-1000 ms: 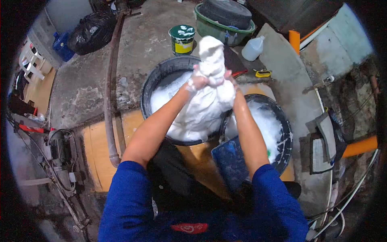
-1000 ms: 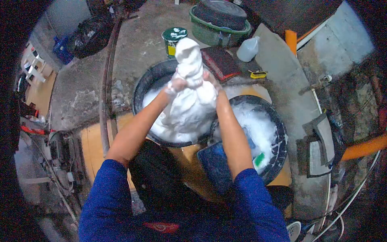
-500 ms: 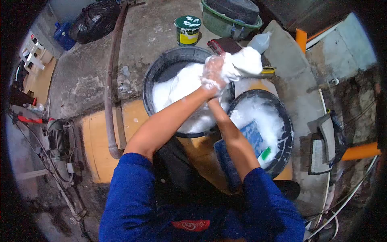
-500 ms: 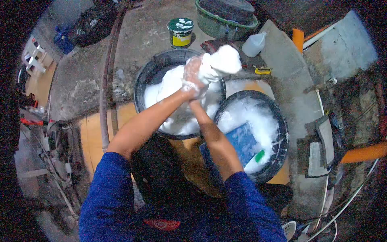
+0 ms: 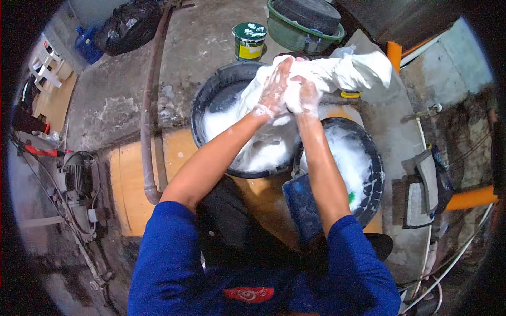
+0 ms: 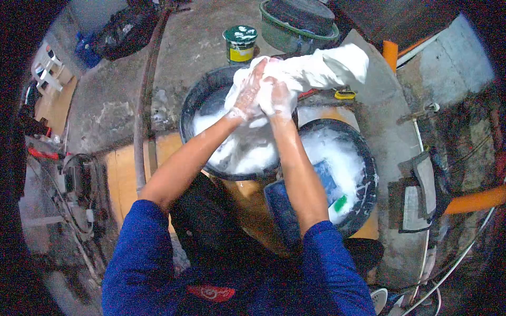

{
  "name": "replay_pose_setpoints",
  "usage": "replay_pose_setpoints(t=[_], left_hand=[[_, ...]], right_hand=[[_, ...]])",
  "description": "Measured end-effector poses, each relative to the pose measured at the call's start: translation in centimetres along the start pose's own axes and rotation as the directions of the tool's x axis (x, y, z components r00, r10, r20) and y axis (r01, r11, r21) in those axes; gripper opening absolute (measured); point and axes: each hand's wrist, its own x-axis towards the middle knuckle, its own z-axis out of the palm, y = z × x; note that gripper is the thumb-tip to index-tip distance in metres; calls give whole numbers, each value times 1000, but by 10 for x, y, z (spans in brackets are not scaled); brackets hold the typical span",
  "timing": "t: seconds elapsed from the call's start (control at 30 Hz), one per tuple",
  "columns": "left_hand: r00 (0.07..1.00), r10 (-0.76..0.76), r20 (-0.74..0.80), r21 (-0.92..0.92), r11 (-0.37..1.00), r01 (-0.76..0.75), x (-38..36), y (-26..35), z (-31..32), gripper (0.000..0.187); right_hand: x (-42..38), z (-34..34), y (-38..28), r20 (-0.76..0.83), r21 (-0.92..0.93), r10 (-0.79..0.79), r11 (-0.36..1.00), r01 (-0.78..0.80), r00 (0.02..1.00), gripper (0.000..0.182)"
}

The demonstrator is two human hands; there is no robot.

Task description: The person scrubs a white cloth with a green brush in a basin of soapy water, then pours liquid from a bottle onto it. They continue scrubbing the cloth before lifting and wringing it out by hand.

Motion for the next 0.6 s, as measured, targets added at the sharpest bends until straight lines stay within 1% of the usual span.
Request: replay_pose_setpoints(t=[0.03, 0.07, 0.1, 0.13, 0.17, 0.23, 0.27, 0.3, 0.33, 0.37, 0.4, 0.43, 0.47, 0.5, 0.53, 0.57, 0.6], left_hand=[[994, -102, -48, 185, 977, 109, -4, 7, 0, 93], [994, -80, -75, 151, 984, 90, 1, 10, -3, 91], [993, -60, -101, 117, 990, 72, 5, 13, -9, 90], [991, -46, -125, 82, 995, 57, 7, 16, -14, 88], [992, -40, -117, 2, 999, 40, 11, 18, -19, 85], [994, -25, -102, -165, 986, 8, 19, 22, -25, 80], [996, -12, -93, -248, 969, -11, 23, 24, -27, 77], [951, 123, -283, -172, 969, -176, 26, 29, -27, 68], [984, 97, -150, -127, 985, -117, 26, 32, -31, 68], [998, 61, -17, -73, 995, -62, 25, 33, -37, 69], [994, 16, 113, -11, 1000, -14, 24, 34, -41, 70], [983, 42, 178, -8, 999, -41, 24, 25, -36, 69], [968, 69, 242, -9, 998, -68, 24, 19, -33, 68], [957, 54, 285, -17, 999, -51, 23, 18, -31, 67], [943, 42, 330, -25, 999, -36, 22, 18, -29, 66], [928, 33, 372, -31, 999, -23, 24, 17, -28, 65], [911, 24, 411, -38, 999, -9, 25, 16, -25, 64]], right_hand=[[-4, 3, -7, -11, 302, 220, 931, -206, 976, 34], [-5, 4, -14, 45, 574, 420, 732, -367, 907, 32], [-8, 4, -27, 109, 759, 462, 533, -374, 880, 33], [-8, -1, -20, 137, 657, 331, 675, -336, 933, 31], [-5, -12, -8, 187, 544, 194, 796, -266, 963, 29], [-2, -19, -32, 251, 483, -33, 870, -96, 967, 23], [4, -23, -27, 228, 343, -236, 927, 149, 945, 24], [12, -27, -26, 237, 188, -427, 901, 390, 873, 24], [15, -34, -26, 274, 21, -556, 820, 572, 785, 27], [17, -42, -26, 304, -131, -670, 675, 726, 678, 32], [21, -47, -27, 326, -194, -726, 575, 794, 606, 32], [23, -51, -27, 344, -178, -732, 564, 806, 588, 33], [26, -55, -28, 356, -140, -724, 584, 800, 591, 34], [28, -58, -28, 360, -50, -683, 666, 744, 636, 34], [30, -60, -26, 363, 77, -627, 757, 649, 689, 35], [35, -62, -26, 374, 235, -553, 833, 501, 744, 36], [39, -62, -25, 397, 375, -481, 862, 341, 782, 36]])
